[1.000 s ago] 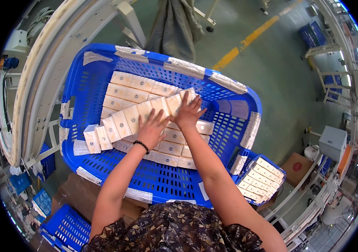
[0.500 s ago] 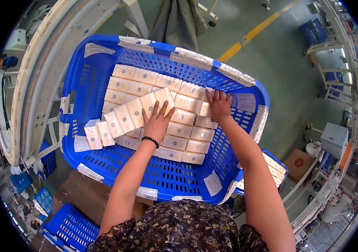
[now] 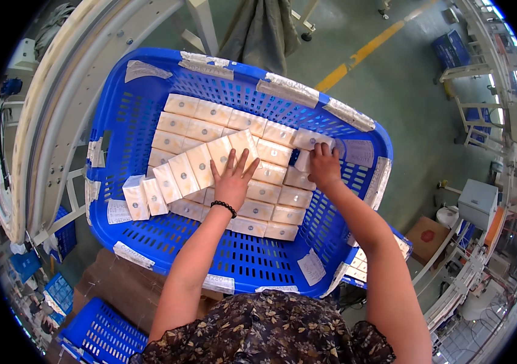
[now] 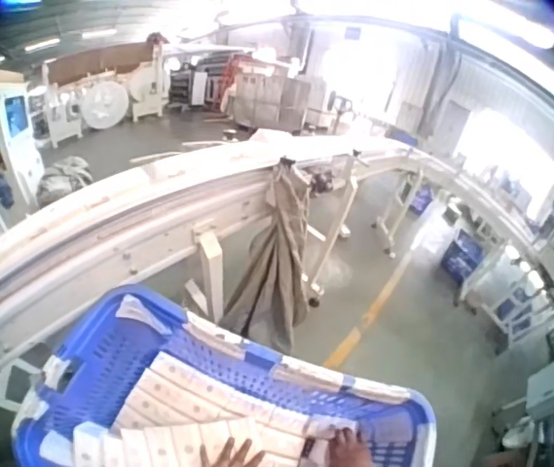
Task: The person collects stacks of paper products from a conveyor belt, places them into blue baskets, and then gathers empty plastic packaging bags from the floor.
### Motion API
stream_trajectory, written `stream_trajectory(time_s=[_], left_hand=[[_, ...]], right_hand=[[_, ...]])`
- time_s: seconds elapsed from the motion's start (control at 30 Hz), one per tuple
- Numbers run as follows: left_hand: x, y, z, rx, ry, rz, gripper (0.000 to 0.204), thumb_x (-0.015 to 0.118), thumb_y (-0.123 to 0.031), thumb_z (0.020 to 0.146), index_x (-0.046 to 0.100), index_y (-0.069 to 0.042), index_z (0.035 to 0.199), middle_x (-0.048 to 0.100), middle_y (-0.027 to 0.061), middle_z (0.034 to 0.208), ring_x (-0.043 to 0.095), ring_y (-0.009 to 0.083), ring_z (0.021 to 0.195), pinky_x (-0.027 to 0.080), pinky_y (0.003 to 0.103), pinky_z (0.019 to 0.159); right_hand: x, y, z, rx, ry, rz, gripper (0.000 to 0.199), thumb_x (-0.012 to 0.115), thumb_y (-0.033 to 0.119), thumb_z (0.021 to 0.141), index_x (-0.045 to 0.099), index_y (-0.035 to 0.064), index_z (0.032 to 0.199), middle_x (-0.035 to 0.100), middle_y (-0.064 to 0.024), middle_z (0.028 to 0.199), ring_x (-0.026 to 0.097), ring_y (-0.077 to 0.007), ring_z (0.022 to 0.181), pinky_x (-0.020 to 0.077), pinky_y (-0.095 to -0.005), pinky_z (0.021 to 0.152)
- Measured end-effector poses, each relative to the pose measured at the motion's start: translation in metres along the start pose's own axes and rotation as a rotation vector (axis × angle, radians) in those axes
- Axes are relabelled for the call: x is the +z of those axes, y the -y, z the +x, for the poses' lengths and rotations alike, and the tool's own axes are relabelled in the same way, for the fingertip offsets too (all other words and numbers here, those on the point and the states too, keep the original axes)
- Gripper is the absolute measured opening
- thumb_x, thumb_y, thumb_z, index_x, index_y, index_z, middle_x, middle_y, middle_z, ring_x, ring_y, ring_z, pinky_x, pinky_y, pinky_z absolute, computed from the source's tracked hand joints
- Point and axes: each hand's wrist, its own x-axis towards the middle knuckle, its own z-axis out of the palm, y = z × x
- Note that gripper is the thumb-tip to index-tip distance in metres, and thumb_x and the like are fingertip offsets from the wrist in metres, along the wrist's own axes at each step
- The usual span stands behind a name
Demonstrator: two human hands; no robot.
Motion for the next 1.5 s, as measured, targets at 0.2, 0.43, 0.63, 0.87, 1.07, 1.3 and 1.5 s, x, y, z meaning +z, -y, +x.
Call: stream_trajectory(time_s=[0.2,0.43,0.63,0.87,1.07,1.3,1.5], left_hand=[[-0.021,-0.003,0.001,0.022,0.139,-0.058,0.073,0.049,-0.003,0.09,0.027,-0.038,0.151,0.01,-0.0059,0.162,0.007,0.025,0.149,0.008,0.073,0.109],[-0.027,0.002,0.0,0.009,0.145,-0.113,0.077,0.053,-0.003,0.087,0.027,-0.038,0.15,0.01,-0.0056,0.162,0.006,0.0244,0.15,0.005,0.072,0.11],[-0.025,0.007,0.003,0.04,0.125,-0.09,0.08,0.054,-0.001,0.084,0.028,-0.037,0.151,0.011,-0.0046,0.162,0.01,0.026,0.149,0.006,0.073,0.11],[-0.043,0.006,0.004,0.066,0.187,-0.185,0.077,0.054,-0.003,0.084,0.029,-0.032,0.151,0.011,-0.0026,0.162,0.009,0.0253,0.149,0.009,0.071,0.111],[-0.054,0.101,-0.04,-0.279,-0.268,-0.406,0.035,0.054,-0.002,0.078,0.061,-0.001,0.113,0.059,0.0168,0.114,0.054,0.0358,0.108,0.042,0.045,0.096],[-0.089,0.223,-0.127,-0.899,0.269,-0.254,0.089,0.082,-0.046,0.069,0.043,0.007,0.128,0.057,0.025,0.121,0.06,0.0359,0.108,0.051,0.041,0.091],[-0.02,0.253,-0.123,-1.011,0.315,-0.45,0.118,0.086,-0.062,0.052,0.035,0.008,0.132,0.057,0.0255,0.126,0.059,0.0343,0.116,0.049,0.038,0.097]], right_hand=[[0.061,0.025,0.021,-0.073,-0.132,-0.055,0.065,0.081,0.029,0.058,0.062,0.0056,0.115,0.05,-0.0108,0.121,0.044,-0.029,0.117,0.0375,-0.0438,0.095],[0.023,0.0,0.022,0.03,-0.161,0.061,0.079,0.078,0.033,0.069,0.048,0.0075,0.137,0.054,-0.0111,0.122,0.051,-0.0294,0.112,0.0444,-0.0426,0.094],[0.071,-0.038,0.035,-0.058,-0.194,-0.059,0.045,0.051,0.006,0.084,0.051,-0.0039,0.128,0.056,-0.0141,0.116,0.052,-0.0313,0.109,0.0479,-0.0334,0.091],[0.123,-0.019,0.034,-0.036,-0.06,-0.338,0.053,0.059,0.022,0.084,0.05,-0.0058,0.129,0.049,-0.0171,0.133,0.044,-0.0346,0.125,0.036,-0.044,0.104],[0.002,0.025,0.051,0.016,0.208,0.506,0.058,0.062,0.03,0.088,0.047,0.0063,0.138,0.055,-0.0229,0.129,0.059,-0.0355,0.114,0.0483,-0.0432,0.094],[-0.03,0.116,0.097,0.083,-0.146,0.875,0.099,0.073,0.055,0.076,0.028,0.0021,0.147,0.052,-0.0296,0.127,0.058,-0.0409,0.11,0.05,-0.0441,0.091],[-0.057,0.146,0.105,0.126,0.064,0.743,0.122,0.079,0.063,0.064,0.016,0.0064,0.152,0.037,-0.0309,0.138,0.057,-0.0433,0.113,0.0509,-0.0445,0.093]])
